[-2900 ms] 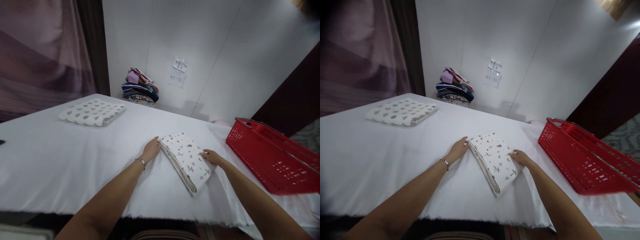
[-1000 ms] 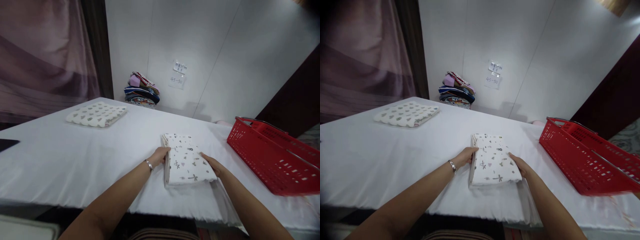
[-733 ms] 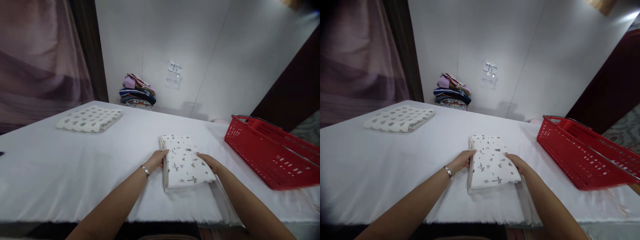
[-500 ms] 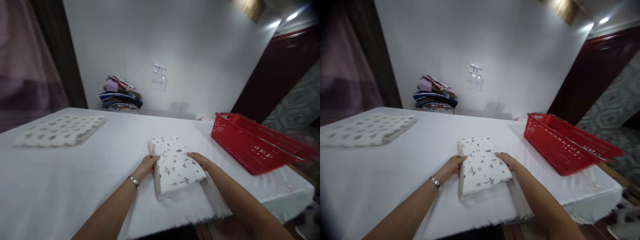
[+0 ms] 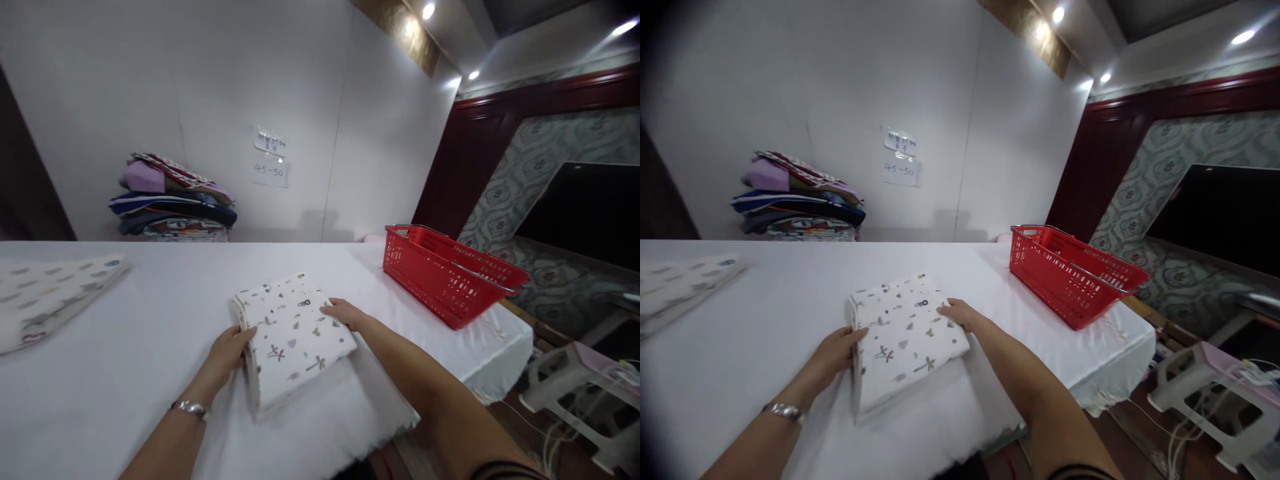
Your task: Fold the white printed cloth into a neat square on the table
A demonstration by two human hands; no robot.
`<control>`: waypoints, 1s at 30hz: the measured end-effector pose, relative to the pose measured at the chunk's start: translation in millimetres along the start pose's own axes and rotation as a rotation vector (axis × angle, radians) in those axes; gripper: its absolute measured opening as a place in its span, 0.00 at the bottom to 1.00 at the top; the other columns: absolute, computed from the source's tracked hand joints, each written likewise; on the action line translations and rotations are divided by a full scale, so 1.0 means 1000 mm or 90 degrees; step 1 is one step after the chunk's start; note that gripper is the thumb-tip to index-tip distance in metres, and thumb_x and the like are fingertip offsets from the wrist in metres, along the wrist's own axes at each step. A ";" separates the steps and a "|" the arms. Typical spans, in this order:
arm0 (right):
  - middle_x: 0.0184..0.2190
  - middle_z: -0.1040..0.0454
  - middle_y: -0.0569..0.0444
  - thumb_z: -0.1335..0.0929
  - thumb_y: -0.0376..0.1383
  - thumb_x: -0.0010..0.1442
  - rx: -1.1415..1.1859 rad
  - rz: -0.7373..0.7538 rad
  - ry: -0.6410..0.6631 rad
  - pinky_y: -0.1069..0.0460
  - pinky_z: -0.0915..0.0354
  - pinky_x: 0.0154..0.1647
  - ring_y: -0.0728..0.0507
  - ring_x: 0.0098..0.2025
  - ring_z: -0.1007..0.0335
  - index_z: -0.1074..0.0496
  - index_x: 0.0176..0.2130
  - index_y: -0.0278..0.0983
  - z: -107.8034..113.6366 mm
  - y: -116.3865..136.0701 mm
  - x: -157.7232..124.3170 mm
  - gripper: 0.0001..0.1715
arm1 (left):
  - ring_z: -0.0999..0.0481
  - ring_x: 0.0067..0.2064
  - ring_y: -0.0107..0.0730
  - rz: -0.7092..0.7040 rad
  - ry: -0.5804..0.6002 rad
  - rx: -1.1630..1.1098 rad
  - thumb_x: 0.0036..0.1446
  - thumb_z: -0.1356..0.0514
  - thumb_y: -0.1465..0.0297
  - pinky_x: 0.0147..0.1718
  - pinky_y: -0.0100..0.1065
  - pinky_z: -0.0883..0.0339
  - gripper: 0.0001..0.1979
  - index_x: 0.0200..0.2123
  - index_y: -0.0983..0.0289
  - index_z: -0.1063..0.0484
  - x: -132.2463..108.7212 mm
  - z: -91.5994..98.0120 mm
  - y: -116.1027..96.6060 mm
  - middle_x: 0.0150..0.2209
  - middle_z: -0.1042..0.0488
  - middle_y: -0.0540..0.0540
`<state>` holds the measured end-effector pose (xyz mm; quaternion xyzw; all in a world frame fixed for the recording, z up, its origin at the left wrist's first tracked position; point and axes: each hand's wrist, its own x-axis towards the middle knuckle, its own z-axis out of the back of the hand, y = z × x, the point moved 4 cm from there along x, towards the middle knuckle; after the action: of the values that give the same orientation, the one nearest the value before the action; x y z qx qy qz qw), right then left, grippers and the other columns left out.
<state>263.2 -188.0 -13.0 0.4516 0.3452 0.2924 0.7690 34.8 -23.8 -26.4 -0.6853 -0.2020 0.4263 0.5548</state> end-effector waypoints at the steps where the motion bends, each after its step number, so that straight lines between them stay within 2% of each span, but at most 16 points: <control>1: 0.39 0.24 0.49 0.32 0.41 0.52 -0.048 -0.006 -0.021 0.49 0.32 0.40 0.41 0.41 0.28 0.31 0.45 0.35 0.000 0.002 0.002 0.21 | 0.26 0.30 0.37 0.018 0.013 -0.010 0.42 0.36 0.65 0.26 0.34 0.34 0.19 0.38 0.68 0.31 0.000 0.002 0.001 0.33 0.25 0.59; 6: 0.49 0.31 0.45 0.30 0.37 0.48 -0.161 0.021 -0.069 0.48 0.40 0.51 0.37 0.56 0.42 0.33 0.48 0.37 0.002 0.012 0.004 0.27 | 0.25 0.32 0.38 0.041 0.029 -0.033 0.44 0.36 0.65 0.29 0.36 0.32 0.18 0.37 0.68 0.31 -0.007 0.003 0.003 0.35 0.24 0.61; 8: 0.50 0.33 0.46 0.31 0.35 0.49 -0.201 0.088 -0.099 0.49 0.43 0.53 0.37 0.57 0.45 0.33 0.48 0.38 -0.003 0.021 0.002 0.25 | 0.25 0.32 0.38 0.056 0.059 -0.060 0.45 0.37 0.64 0.30 0.36 0.32 0.17 0.37 0.69 0.30 -0.009 0.002 0.003 0.34 0.24 0.61; 10: 0.45 0.29 0.48 0.32 0.36 0.50 -0.246 0.211 -0.125 0.50 0.41 0.50 0.39 0.52 0.38 0.30 0.43 0.39 -0.018 0.035 -0.002 0.18 | 0.25 0.32 0.37 0.064 0.071 -0.090 0.46 0.37 0.62 0.31 0.35 0.32 0.18 0.37 0.69 0.30 -0.009 0.003 0.003 0.33 0.24 0.60; 12: 0.34 0.26 0.51 0.34 0.38 0.52 -0.242 0.274 -0.081 0.51 0.36 0.40 0.43 0.40 0.31 0.28 0.36 0.38 -0.042 0.046 -0.004 0.10 | 0.25 0.30 0.36 0.061 0.055 -0.110 0.47 0.38 0.61 0.31 0.35 0.32 0.18 0.36 0.70 0.30 -0.008 0.006 0.003 0.32 0.24 0.61; 15: 0.24 0.28 0.55 0.35 0.39 0.54 -0.145 0.213 0.056 0.56 0.38 0.23 0.50 0.23 0.33 0.30 0.31 0.37 -0.087 0.057 -0.002 0.08 | 0.26 0.29 0.35 0.048 0.032 -0.137 0.48 0.38 0.62 0.32 0.34 0.32 0.18 0.35 0.72 0.30 -0.004 0.009 0.007 0.30 0.25 0.61; 17: 0.22 0.29 0.57 0.35 0.37 0.53 -0.102 0.174 0.096 0.58 0.43 0.17 0.52 0.18 0.36 0.32 0.28 0.36 -0.111 0.065 0.002 0.06 | 0.26 0.30 0.33 0.019 0.022 -0.165 0.48 0.38 0.63 0.33 0.34 0.32 0.17 0.34 0.72 0.31 -0.001 0.009 0.008 0.30 0.25 0.61; 21: 0.16 0.32 0.59 0.34 0.37 0.53 -0.132 0.157 0.092 0.58 0.45 0.15 0.52 0.15 0.39 0.34 0.25 0.36 -0.137 0.080 0.014 0.08 | 0.26 0.30 0.30 -0.043 0.029 -0.250 0.49 0.38 0.66 0.34 0.31 0.33 0.13 0.33 0.71 0.31 0.001 0.009 0.006 0.30 0.26 0.59; 23: 0.12 0.35 0.60 0.34 0.39 0.54 -0.156 0.157 0.089 0.57 0.46 0.16 0.52 0.14 0.41 0.34 0.25 0.36 -0.143 0.085 0.017 0.10 | 0.26 0.30 0.29 -0.049 0.026 -0.292 0.48 0.37 0.68 0.34 0.30 0.34 0.14 0.37 0.71 0.32 0.001 0.009 0.006 0.30 0.26 0.58; 25: 0.10 0.37 0.61 0.33 0.40 0.53 -0.208 0.174 0.069 0.56 0.46 0.18 0.51 0.14 0.42 0.33 0.25 0.36 -0.147 0.090 0.019 0.11 | 0.26 0.32 0.29 -0.046 0.006 -0.332 0.48 0.37 0.71 0.35 0.30 0.34 0.21 0.46 0.70 0.36 0.003 0.009 0.007 0.31 0.26 0.57; 27: 0.10 0.37 0.61 0.33 0.40 0.53 -0.273 0.194 0.043 0.56 0.45 0.20 0.51 0.15 0.41 0.32 0.24 0.37 -0.149 0.094 0.018 0.10 | 0.25 0.35 0.30 -0.041 -0.014 -0.360 0.48 0.37 0.73 0.38 0.30 0.34 0.30 0.54 0.70 0.43 0.004 0.010 0.009 0.34 0.26 0.58; 30: 0.09 0.38 0.61 0.33 0.37 0.52 -0.316 0.196 0.032 0.56 0.45 0.22 0.51 0.16 0.40 0.33 0.23 0.37 -0.152 0.096 0.017 0.09 | 0.26 0.39 0.30 -0.038 -0.026 -0.357 0.48 0.38 0.75 0.40 0.29 0.35 0.37 0.59 0.71 0.51 0.007 0.009 0.013 0.37 0.26 0.60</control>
<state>138.8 -59.8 14.6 0.2895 0.2090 0.4923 0.7938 29.1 -17.3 -41.0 -0.7973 -0.3432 0.3509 0.3513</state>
